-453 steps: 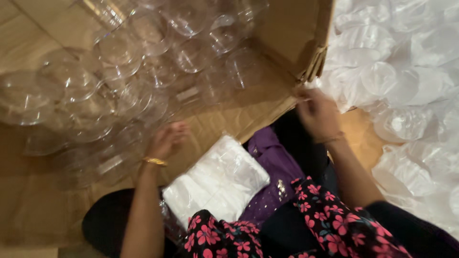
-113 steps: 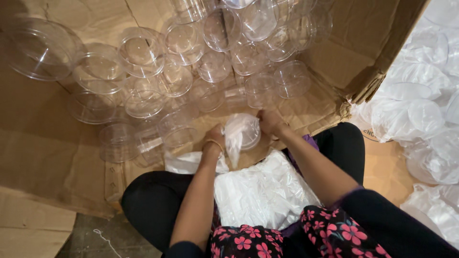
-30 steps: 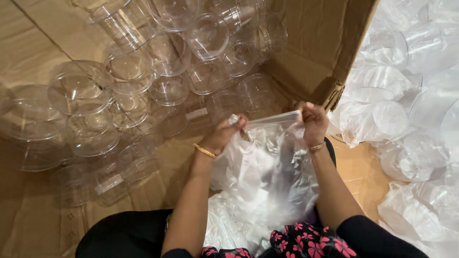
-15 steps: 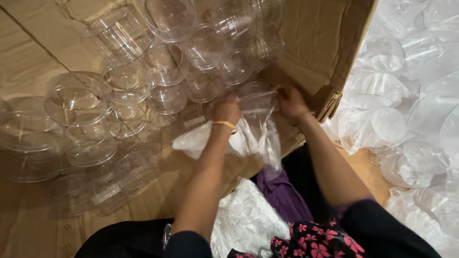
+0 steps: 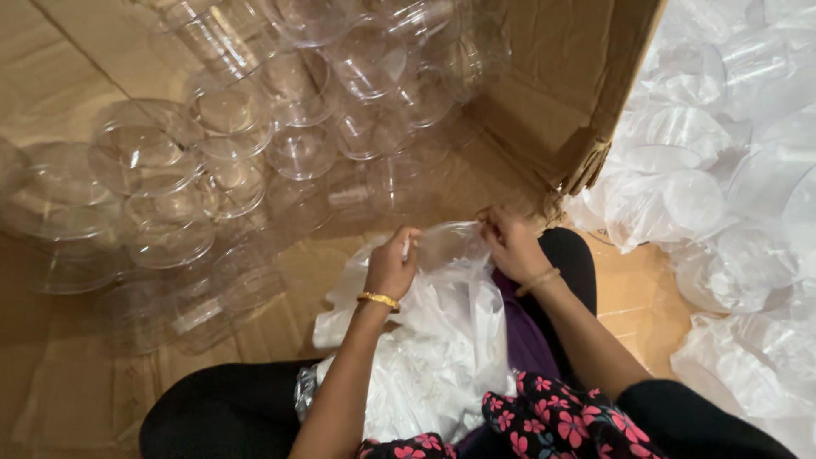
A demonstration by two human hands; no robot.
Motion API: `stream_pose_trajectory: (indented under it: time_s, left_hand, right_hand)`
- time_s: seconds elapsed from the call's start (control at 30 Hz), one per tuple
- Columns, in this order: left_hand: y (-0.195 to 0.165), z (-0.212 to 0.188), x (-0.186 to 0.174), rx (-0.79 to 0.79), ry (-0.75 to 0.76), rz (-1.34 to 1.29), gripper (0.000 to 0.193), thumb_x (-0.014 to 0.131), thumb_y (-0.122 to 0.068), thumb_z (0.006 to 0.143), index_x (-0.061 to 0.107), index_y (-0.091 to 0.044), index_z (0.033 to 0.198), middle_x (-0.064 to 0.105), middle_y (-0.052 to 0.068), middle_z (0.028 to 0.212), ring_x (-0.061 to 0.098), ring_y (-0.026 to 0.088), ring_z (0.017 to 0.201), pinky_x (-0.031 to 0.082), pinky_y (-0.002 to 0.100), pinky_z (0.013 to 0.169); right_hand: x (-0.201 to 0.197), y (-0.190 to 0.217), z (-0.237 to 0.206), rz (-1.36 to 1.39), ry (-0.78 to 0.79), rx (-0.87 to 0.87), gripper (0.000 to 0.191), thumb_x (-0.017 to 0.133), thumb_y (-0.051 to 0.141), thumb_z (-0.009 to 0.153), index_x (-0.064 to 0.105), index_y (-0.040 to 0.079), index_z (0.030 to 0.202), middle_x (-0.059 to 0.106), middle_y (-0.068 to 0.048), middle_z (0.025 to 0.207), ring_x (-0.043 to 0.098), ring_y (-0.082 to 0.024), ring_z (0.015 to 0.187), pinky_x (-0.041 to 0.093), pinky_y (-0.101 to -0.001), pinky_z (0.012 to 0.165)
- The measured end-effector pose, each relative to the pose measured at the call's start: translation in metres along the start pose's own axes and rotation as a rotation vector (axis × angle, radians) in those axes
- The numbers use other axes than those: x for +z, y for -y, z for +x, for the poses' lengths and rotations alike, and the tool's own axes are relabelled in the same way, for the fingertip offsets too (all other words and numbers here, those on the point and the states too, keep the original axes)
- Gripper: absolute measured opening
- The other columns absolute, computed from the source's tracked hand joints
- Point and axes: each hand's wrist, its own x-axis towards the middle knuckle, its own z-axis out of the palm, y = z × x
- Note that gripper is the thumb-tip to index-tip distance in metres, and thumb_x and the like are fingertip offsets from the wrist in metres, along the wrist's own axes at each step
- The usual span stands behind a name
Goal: The person sits on the floor in front of a large cardboard box filled with clear plastic cups and packs the cups into white plastic bags, placing filled bags back into the box. They open a new bag, insert cups one at a time, and set completed bags aside.
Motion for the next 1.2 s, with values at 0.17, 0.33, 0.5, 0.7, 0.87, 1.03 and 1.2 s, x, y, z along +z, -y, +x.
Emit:
stream_pose_trajectory:
  time_s: [0.17,0.33,0.5,0.7,0.87,1.03,1.2]
  left_hand:
    - [0.046,0.011,0.012,-0.082,-0.071,0.089,0.021,0.063,-0.021,0.093,0.068,-0.01,0.11,0.073,0.02,0.106,0.067,0.042,0.101,0.054,0.05,0.085]
    - [0.08,-0.001,0.036,-0.137,0.162,0.366,0.035,0.068,-0.021,0.085,0.066,-0.006,0.117,0.07,0.022,0.109,0.067,0.042,0.103,0.053,0.05,0.088]
    - [0.055,0.004,0.048,-0.001,-0.134,0.035,0.034,0.062,-0.021,0.083,0.071,-0.007,0.111,0.074,0.018,0.108,0.068,0.037,0.101,0.054,0.044,0.088]
    - [-0.008,0.011,0.019,-0.127,-0.043,-0.739,0.041,0.066,-0.039,0.109,0.068,0.0,0.098,0.064,0.007,0.088,0.058,0.017,0.083,0.046,0.035,0.075]
    - [-0.048,-0.004,0.01,0.198,-0.281,-0.35,0.031,0.063,-0.038,0.103,0.062,-0.007,0.101,0.069,0.008,0.086,0.063,0.015,0.08,0.053,0.034,0.073]
    - [-0.076,0.015,-0.003,0.266,-0.09,-0.121,0.031,0.062,-0.039,0.102,0.065,-0.009,0.104,0.072,0.009,0.084,0.067,0.022,0.076,0.052,0.037,0.067]
    - [-0.088,0.018,-0.003,0.127,0.032,-0.188,0.031,0.063,-0.038,0.1,0.066,-0.008,0.105,0.075,0.008,0.084,0.07,0.017,0.077,0.054,0.034,0.074]
  right_hand:
    - [0.023,-0.022,0.011,-0.049,0.151,0.295,0.029,0.065,0.013,0.088,0.07,0.005,0.116,0.074,-0.022,0.097,0.073,-0.034,0.091,0.054,-0.0422,0.081]
    - [0.033,-0.03,0.0,-0.212,0.129,0.133,0.041,0.063,0.007,0.084,0.068,0.001,0.124,0.073,-0.025,0.103,0.069,-0.04,0.097,0.054,-0.0449,0.085]
    - [0.028,-0.025,-0.004,0.917,0.053,0.553,0.026,0.059,0.015,0.097,0.07,0.004,0.118,0.078,-0.011,0.103,0.072,-0.025,0.096,0.057,-0.0393,0.087]
    - [0.018,-0.02,0.007,1.716,-0.161,0.412,0.024,0.061,0.027,0.107,0.068,0.004,0.112,0.073,-0.012,0.104,0.071,-0.027,0.096,0.062,-0.0434,0.087]
    - [0.01,-0.006,-0.001,1.657,0.009,0.527,0.042,0.055,0.04,0.107,0.06,0.0,0.12,0.071,-0.013,0.108,0.07,-0.026,0.094,0.059,-0.0416,0.084]
    - [-0.005,0.02,-0.043,1.694,0.484,0.506,0.061,0.055,0.049,0.097,0.057,-0.002,0.13,0.074,-0.013,0.11,0.073,-0.022,0.092,0.06,-0.0371,0.081]
    - [-0.047,-0.009,-0.069,1.372,0.009,0.282,0.03,0.062,0.029,0.121,0.059,0.0,0.113,0.066,-0.007,0.107,0.062,-0.018,0.101,0.053,-0.034,0.087]
